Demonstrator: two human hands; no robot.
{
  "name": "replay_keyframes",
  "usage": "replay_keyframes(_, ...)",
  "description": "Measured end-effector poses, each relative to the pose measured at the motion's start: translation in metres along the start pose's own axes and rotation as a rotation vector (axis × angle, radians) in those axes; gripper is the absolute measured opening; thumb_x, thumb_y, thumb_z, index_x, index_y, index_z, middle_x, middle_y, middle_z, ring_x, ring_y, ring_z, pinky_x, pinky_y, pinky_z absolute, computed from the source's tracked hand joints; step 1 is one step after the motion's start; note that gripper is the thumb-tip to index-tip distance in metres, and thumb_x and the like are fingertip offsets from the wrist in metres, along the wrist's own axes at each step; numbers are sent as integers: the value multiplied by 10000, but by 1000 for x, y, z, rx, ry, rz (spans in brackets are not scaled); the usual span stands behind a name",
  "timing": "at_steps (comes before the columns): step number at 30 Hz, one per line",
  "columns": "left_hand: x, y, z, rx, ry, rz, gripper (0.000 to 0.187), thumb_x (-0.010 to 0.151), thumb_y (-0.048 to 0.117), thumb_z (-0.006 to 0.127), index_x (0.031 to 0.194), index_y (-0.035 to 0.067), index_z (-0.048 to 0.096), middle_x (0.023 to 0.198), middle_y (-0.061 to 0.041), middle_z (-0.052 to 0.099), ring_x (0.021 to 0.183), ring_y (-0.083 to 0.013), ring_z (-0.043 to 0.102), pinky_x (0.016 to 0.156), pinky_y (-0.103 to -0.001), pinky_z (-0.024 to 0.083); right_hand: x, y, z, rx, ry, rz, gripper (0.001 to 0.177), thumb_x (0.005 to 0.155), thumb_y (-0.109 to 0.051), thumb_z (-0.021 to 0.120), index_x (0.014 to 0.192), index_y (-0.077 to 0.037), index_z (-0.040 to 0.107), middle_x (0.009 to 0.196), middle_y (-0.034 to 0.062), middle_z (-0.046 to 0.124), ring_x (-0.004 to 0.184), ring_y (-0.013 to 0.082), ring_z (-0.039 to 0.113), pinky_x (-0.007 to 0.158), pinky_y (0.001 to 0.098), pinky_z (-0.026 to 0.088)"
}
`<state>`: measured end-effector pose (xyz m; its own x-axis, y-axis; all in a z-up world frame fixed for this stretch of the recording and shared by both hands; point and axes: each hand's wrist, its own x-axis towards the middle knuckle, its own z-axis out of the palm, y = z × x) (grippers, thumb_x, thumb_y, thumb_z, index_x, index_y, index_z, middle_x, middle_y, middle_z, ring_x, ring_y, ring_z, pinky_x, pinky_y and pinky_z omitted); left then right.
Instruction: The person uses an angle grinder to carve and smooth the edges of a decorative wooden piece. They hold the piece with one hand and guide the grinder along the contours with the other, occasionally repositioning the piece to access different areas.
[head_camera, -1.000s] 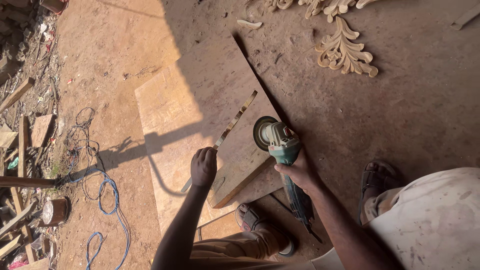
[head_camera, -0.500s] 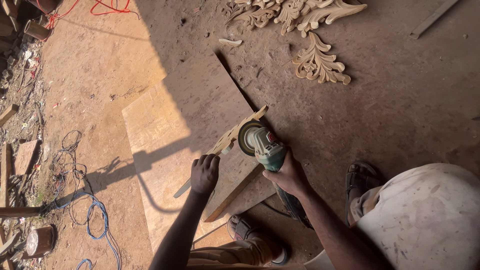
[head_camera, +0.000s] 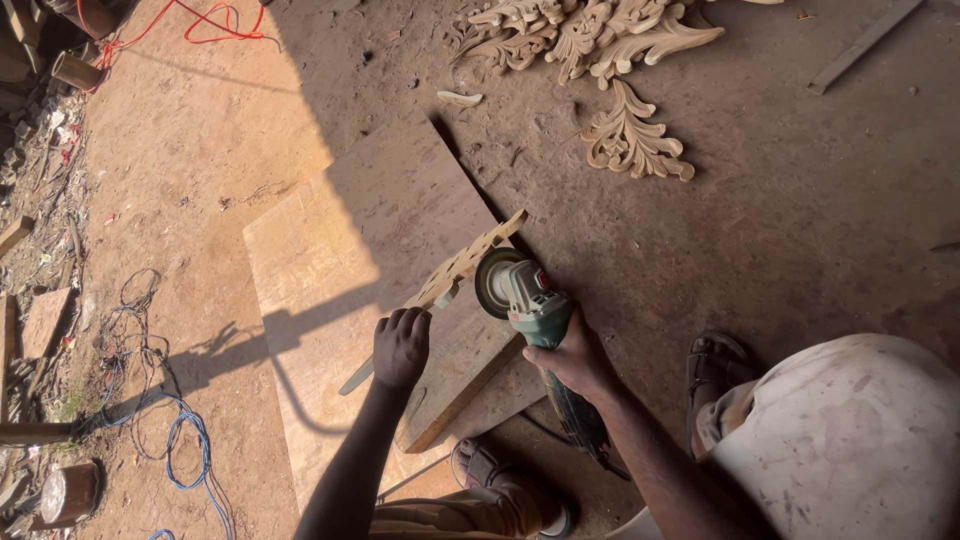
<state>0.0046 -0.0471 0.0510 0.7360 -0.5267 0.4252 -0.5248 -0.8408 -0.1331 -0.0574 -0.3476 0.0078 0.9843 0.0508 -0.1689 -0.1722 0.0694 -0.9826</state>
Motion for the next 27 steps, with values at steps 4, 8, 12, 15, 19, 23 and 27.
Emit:
replay_keyframes(4, 1, 4, -4, -14, 10, 44, 124, 913, 54, 631, 1033, 66, 660, 1041, -50, 712, 942, -241, 660, 767, -396, 490, 2, 3, -1, 21, 15, -4, 892, 675, -166, 819, 1430, -17, 367, 1233, 142, 601, 1132, 243, 633, 948, 427, 582)
replay_keyframes(8, 4, 4, -6, -26, 12, -27, 77, 922, 72, 642, 999, 72, 645, 1017, -42, 708, 950, -240, 663, 775, -397, 488, -1, 5, 0, 79, 4, 36, 900, 659, -163, 808, 1431, -32, 363, 1230, 133, 596, 1143, 236, 620, 948, 432, 573)
replay_keyframes(12, 9, 2, -7, -36, 47, -14, 40, 941, 83, 651, 975, 75, 632, 1007, -37, 705, 946, -237, 663, 773, -397, 483, -2, 5, 2, 46, 9, -1, 908, 659, -160, 815, 1427, -37, 347, 1249, 129, 584, 1161, 235, 610, 973, 432, 556)
replay_keyframes(15, 7, 3, -6, -27, 37, -5, 64, 927, 76, 650, 991, 73, 643, 1005, -37, 703, 942, -239, 661, 774, -397, 486, -3, 2, 1, 58, 19, -17, 864, 678, -170, 806, 1418, -36, 382, 1248, 136, 589, 1152, 242, 616, 958, 436, 568)
replay_keyframes(19, 4, 4, -4, -24, 17, 28, 68, 926, 70, 648, 993, 76, 654, 1008, -33, 707, 935, -234, 660, 768, -394, 487, -3, -3, -3, 67, 17, -22, 846, 680, -170, 802, 1404, -38, 385, 1233, 122, 588, 1151, 236, 616, 961, 446, 568)
replay_keyframes(23, 3, 5, 0, -17, 12, 63, 98, 908, 62, 637, 1002, 80, 658, 1042, -33, 716, 965, -227, 667, 780, -388, 494, -2, -6, -5, 98, -2, 42, 845, 652, -172, 789, 1391, -57, 396, 1184, 108, 574, 1113, 236, 621, 926, 462, 597)
replay_keyframes(27, 4, 3, -1, -38, 11, -22, 46, 937, 79, 647, 983, 77, 650, 1031, -37, 718, 972, -230, 669, 781, -393, 494, -3, -6, -5, 120, -23, 70, 855, 657, -188, 795, 1402, -73, 393, 1185, 102, 570, 1122, 222, 612, 934, 446, 583)
